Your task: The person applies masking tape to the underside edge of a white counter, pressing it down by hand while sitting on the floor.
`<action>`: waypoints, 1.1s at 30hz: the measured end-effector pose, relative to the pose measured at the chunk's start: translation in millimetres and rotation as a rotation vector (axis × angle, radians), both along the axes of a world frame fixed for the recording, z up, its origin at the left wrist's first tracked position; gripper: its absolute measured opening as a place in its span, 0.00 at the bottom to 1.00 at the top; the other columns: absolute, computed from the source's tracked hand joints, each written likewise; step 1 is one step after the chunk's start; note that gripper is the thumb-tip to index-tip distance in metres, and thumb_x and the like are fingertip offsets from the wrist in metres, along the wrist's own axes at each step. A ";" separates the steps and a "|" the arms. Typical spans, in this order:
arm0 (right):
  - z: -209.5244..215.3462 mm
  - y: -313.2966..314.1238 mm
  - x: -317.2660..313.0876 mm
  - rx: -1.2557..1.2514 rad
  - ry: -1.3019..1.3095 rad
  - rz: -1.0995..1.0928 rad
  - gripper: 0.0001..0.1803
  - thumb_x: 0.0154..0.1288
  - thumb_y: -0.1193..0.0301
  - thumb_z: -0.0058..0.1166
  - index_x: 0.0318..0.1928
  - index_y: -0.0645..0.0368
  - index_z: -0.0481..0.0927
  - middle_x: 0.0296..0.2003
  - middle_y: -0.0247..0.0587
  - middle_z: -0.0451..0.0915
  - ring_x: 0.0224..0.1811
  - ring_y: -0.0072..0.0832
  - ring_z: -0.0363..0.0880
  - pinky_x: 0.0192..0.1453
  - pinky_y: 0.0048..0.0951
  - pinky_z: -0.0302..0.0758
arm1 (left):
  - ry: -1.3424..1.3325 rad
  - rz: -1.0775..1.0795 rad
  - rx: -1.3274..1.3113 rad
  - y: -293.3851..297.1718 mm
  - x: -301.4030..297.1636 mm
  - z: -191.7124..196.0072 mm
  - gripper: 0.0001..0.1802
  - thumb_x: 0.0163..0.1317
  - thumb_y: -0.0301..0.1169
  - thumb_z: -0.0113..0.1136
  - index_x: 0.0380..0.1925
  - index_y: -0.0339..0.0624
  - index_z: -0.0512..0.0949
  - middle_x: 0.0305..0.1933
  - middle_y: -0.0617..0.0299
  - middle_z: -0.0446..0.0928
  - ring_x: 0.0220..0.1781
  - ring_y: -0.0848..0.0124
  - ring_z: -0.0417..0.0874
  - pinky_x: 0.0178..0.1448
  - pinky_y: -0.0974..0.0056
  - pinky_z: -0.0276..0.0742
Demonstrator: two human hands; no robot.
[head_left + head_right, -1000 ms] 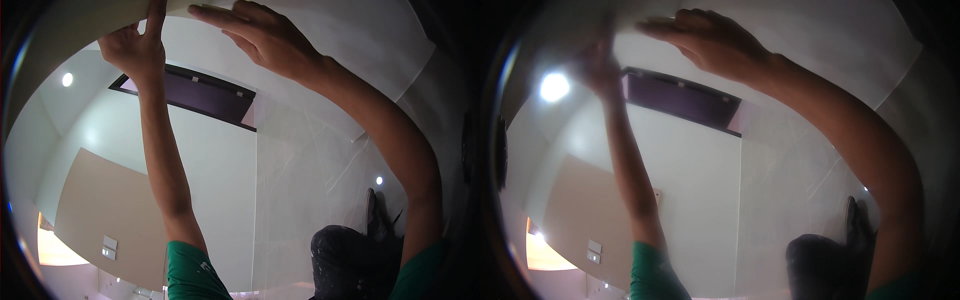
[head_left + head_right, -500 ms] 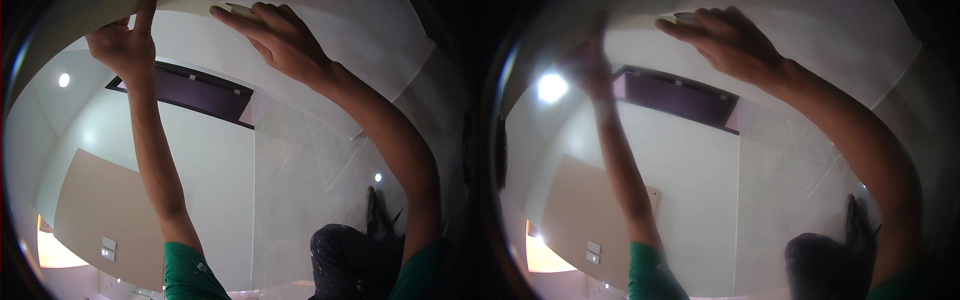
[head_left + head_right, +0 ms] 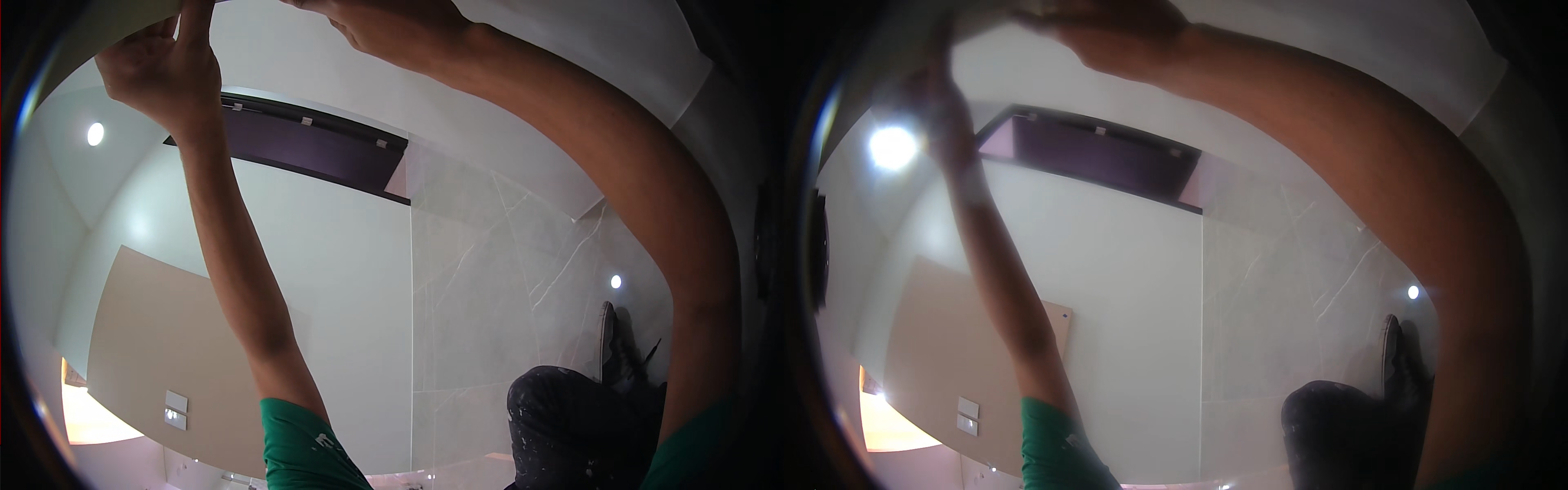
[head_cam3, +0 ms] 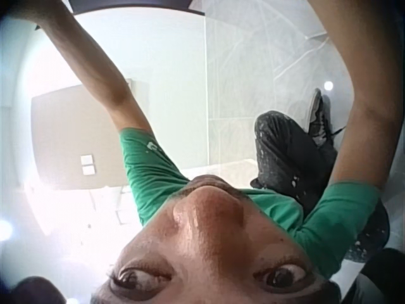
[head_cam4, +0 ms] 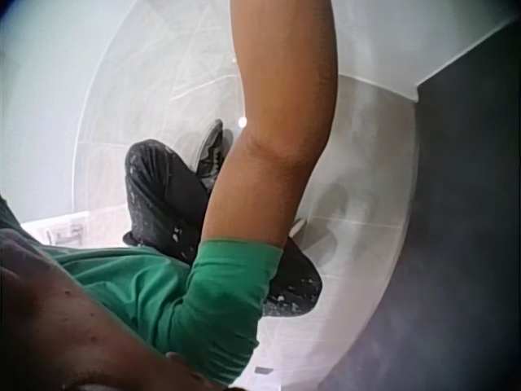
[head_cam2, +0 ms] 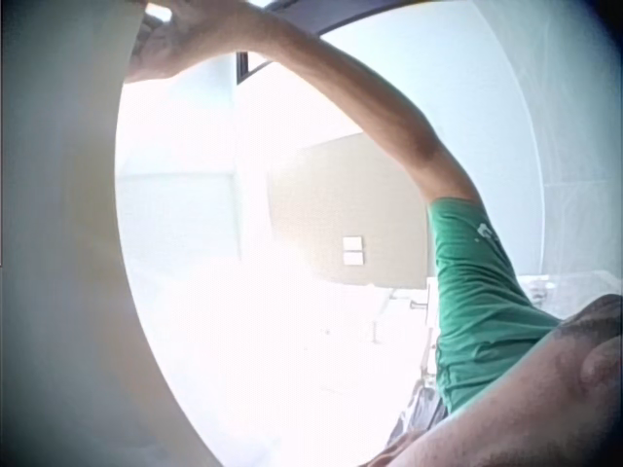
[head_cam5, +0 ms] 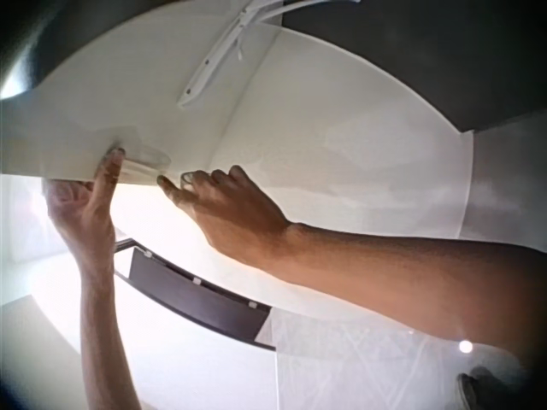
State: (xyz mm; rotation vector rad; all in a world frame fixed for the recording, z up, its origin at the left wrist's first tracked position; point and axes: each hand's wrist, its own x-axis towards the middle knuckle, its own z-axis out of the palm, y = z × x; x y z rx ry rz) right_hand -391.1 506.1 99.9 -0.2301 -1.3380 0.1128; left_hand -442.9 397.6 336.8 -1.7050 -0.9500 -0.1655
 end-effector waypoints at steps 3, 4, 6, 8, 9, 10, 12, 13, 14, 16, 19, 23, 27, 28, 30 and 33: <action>4.3 0.4 -1.1 -0.001 0.034 0.021 0.30 0.72 0.83 0.42 0.74 0.62 0.68 0.61 0.59 0.79 0.58 0.43 0.82 0.63 0.44 0.77 | -0.098 -0.134 -0.081 3.6 7.5 -14.8 0.22 0.64 0.31 0.74 0.52 0.34 0.76 0.47 0.52 0.81 0.51 0.63 0.84 0.57 0.58 0.85; 5.4 1.4 -1.0 -0.011 0.019 0.015 0.30 0.72 0.83 0.41 0.74 0.62 0.67 0.61 0.59 0.78 0.58 0.43 0.82 0.63 0.44 0.78 | -0.133 -0.166 -0.110 5.2 11.4 -21.5 0.22 0.64 0.32 0.74 0.52 0.34 0.76 0.47 0.52 0.81 0.51 0.63 0.84 0.57 0.58 0.85; 7.4 0.1 -2.9 -0.027 -0.007 0.013 0.30 0.72 0.84 0.40 0.74 0.62 0.67 0.61 0.59 0.78 0.59 0.43 0.82 0.64 0.44 0.78 | -0.203 -0.215 -0.164 5.7 15.5 -26.7 0.22 0.64 0.33 0.74 0.52 0.34 0.76 0.47 0.52 0.81 0.52 0.63 0.84 0.57 0.58 0.85; 7.6 -0.6 -4.7 -0.017 0.024 0.009 0.30 0.73 0.84 0.39 0.75 0.62 0.66 0.60 0.60 0.79 0.58 0.42 0.81 0.64 0.43 0.78 | -0.249 -0.236 -0.196 8.1 20.5 -31.1 0.22 0.64 0.33 0.73 0.52 0.34 0.76 0.47 0.53 0.81 0.52 0.63 0.84 0.57 0.58 0.85; 7.6 -0.5 -5.7 -0.012 0.039 0.006 0.30 0.73 0.84 0.39 0.75 0.63 0.66 0.60 0.60 0.79 0.58 0.42 0.81 0.63 0.43 0.78 | -0.205 -0.252 -0.182 6.1 22.2 -34.3 0.22 0.64 0.33 0.74 0.52 0.34 0.76 0.47 0.53 0.81 0.52 0.64 0.84 0.57 0.58 0.85; 7.4 0.3 -6.2 -0.020 0.007 0.009 0.30 0.73 0.84 0.39 0.75 0.63 0.66 0.59 0.60 0.79 0.57 0.42 0.82 0.63 0.43 0.78 | -0.161 -0.269 -0.167 5.3 23.8 -37.9 0.22 0.64 0.34 0.74 0.52 0.34 0.76 0.47 0.53 0.81 0.52 0.64 0.84 0.57 0.58 0.85; 7.4 -1.1 -3.9 -0.037 -0.057 0.019 0.30 0.73 0.84 0.39 0.75 0.63 0.66 0.59 0.59 0.79 0.56 0.42 0.82 0.63 0.43 0.78 | -0.074 -0.298 -0.139 0.2 26.7 -44.8 0.23 0.64 0.34 0.74 0.51 0.34 0.76 0.47 0.53 0.81 0.52 0.64 0.84 0.57 0.57 0.85; 7.2 -1.8 -4.8 -0.035 -0.041 0.010 0.30 0.74 0.84 0.38 0.75 0.63 0.65 0.59 0.59 0.78 0.56 0.41 0.82 0.63 0.43 0.78 | -0.031 -0.313 -0.125 -1.5 28.3 -47.9 0.23 0.64 0.35 0.74 0.51 0.34 0.76 0.47 0.53 0.81 0.52 0.64 0.84 0.57 0.57 0.85; 7.7 -3.2 -5.9 -0.031 -0.023 0.002 0.30 0.74 0.84 0.38 0.75 0.63 0.65 0.59 0.60 0.78 0.56 0.41 0.82 0.63 0.43 0.79 | 0.015 -0.327 -0.111 -2.7 29.0 -47.9 0.23 0.64 0.35 0.74 0.51 0.34 0.76 0.47 0.53 0.81 0.53 0.64 0.84 0.57 0.57 0.85; 8.1 -3.6 -6.8 -0.032 -0.020 0.016 0.30 0.74 0.84 0.38 0.75 0.63 0.64 0.60 0.60 0.78 0.56 0.42 0.81 0.63 0.43 0.78 | 0.012 -0.276 -0.032 -2.0 27.6 -44.6 0.24 0.63 0.35 0.75 0.52 0.34 0.76 0.47 0.53 0.81 0.53 0.64 0.84 0.58 0.56 0.85; 7.7 -3.9 -6.5 -0.048 -0.052 0.051 0.30 0.74 0.84 0.38 0.76 0.63 0.63 0.61 0.62 0.76 0.58 0.44 0.81 0.65 0.45 0.78 | -0.017 -0.306 -0.089 -3.1 27.0 -46.5 0.24 0.63 0.34 0.75 0.53 0.34 0.75 0.48 0.53 0.80 0.54 0.64 0.84 0.58 0.56 0.85; 7.6 -5.1 -8.4 -0.067 -0.025 0.070 0.31 0.74 0.84 0.38 0.76 0.63 0.61 0.63 0.64 0.75 0.61 0.48 0.79 0.68 0.47 0.77 | -0.001 -0.322 -0.147 -2.3 30.0 -46.3 0.24 0.63 0.33 0.74 0.54 0.34 0.75 0.48 0.53 0.80 0.54 0.64 0.83 0.61 0.57 0.84; 7.8 -7.6 -3.9 -0.076 -0.077 0.107 0.32 0.73 0.84 0.38 0.77 0.64 0.60 0.63 0.66 0.73 0.61 0.50 0.79 0.69 0.48 0.76 | -0.078 -0.413 -0.273 -1.4 29.1 -48.3 0.26 0.64 0.33 0.74 0.56 0.32 0.74 0.52 0.52 0.80 0.58 0.62 0.82 0.65 0.57 0.82; 7.5 -7.5 -2.9 -0.062 -0.065 0.083 0.32 0.73 0.84 0.38 0.77 0.65 0.60 0.63 0.67 0.74 0.61 0.50 0.79 0.68 0.48 0.76 | -0.094 -0.443 -0.302 -0.1 27.8 -47.9 0.27 0.65 0.34 0.73 0.57 0.31 0.73 0.53 0.51 0.80 0.59 0.62 0.82 0.66 0.56 0.81; 6.0 -8.2 -1.8 -0.040 -0.025 0.056 0.33 0.72 0.85 0.39 0.77 0.66 0.59 0.62 0.68 0.74 0.60 0.50 0.80 0.67 0.48 0.77 | -0.027 -0.348 -0.254 2.5 24.0 -42.7 0.29 0.63 0.34 0.75 0.58 0.31 0.73 0.56 0.51 0.80 0.60 0.61 0.82 0.67 0.56 0.81; 7.9 -8.0 7.8 -0.056 -0.141 0.168 0.33 0.71 0.85 0.40 0.76 0.68 0.58 0.59 0.68 0.75 0.58 0.50 0.80 0.65 0.46 0.78 | 0.185 -0.016 -0.003 1.9 4.5 -24.4 0.34 0.56 0.29 0.79 0.60 0.30 0.72 0.59 0.51 0.81 0.59 0.60 0.83 0.66 0.59 0.81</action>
